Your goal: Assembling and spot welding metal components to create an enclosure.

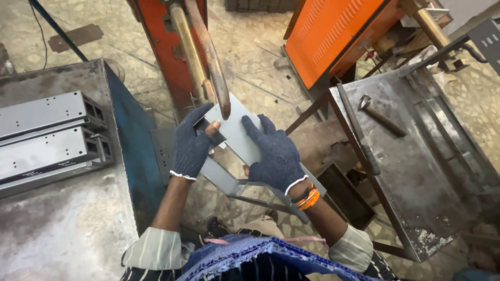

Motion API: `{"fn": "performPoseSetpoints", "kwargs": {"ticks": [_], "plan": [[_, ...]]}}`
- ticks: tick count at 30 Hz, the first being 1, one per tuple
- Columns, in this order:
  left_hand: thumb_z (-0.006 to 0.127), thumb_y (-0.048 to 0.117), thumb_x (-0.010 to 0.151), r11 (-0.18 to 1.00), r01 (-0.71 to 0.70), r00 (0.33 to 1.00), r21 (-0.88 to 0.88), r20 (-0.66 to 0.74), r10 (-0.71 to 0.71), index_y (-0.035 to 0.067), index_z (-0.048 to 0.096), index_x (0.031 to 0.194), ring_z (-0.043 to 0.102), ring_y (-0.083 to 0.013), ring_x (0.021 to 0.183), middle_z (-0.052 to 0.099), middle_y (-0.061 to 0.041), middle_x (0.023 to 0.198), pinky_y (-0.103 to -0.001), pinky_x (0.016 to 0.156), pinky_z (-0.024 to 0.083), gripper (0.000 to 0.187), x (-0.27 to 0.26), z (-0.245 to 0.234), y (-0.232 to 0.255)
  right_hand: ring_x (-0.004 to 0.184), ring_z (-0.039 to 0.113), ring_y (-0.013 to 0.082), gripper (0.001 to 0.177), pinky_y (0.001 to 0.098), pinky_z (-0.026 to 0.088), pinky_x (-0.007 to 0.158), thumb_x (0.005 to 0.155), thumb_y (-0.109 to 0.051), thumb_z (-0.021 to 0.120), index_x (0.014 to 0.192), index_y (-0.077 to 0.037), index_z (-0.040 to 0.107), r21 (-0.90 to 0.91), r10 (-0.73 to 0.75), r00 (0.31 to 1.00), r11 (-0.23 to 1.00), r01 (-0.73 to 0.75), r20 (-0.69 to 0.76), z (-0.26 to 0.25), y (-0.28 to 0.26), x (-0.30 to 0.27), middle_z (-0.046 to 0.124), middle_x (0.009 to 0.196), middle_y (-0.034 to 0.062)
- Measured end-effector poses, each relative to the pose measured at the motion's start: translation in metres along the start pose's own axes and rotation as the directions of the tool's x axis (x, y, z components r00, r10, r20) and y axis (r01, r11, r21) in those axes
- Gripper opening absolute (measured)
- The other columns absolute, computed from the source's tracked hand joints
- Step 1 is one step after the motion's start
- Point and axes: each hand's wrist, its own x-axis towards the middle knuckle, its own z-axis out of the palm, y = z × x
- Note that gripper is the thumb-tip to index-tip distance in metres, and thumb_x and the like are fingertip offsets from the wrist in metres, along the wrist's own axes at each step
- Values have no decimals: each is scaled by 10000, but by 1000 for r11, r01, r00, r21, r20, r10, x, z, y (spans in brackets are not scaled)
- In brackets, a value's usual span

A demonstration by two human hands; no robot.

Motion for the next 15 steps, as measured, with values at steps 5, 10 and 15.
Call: {"fn": "performPoseSetpoints", "kwargs": {"ticks": [5,10,15], "plan": [[722,199,920,998,-39,999,-58,9,39,13,590,1384,646,-185,1126,699,-125,1249,-332,985,514,516,-1,3,-3,1010,636,439,1149,496,541,866,489,-337,889,1532,-265,412,13,0,1000,1000,0,-24,3,0,-1,458,1509,245],[692,169,932,999,-35,999,-24,19,36,30,481,1464,612,-217,1144,628,-149,1346,-355,981,508,589,1,0,6,1011,635,438,1158,493,542,868,474,-321,890,1527,-274,411,15,30,1000,999,-30,8,-3,-4,-3,446,1512,250],[678,193,911,995,58,996,84,66,-64,50,509,1396,669,-213,1036,661,-120,1285,-357,868,541,533,4,-2,16,991,644,432,1134,493,542,871,497,-312,890,1528,-280,416,16,13,1000,1000,-13,-10,-2,-2,-3,459,1507,250]]}}
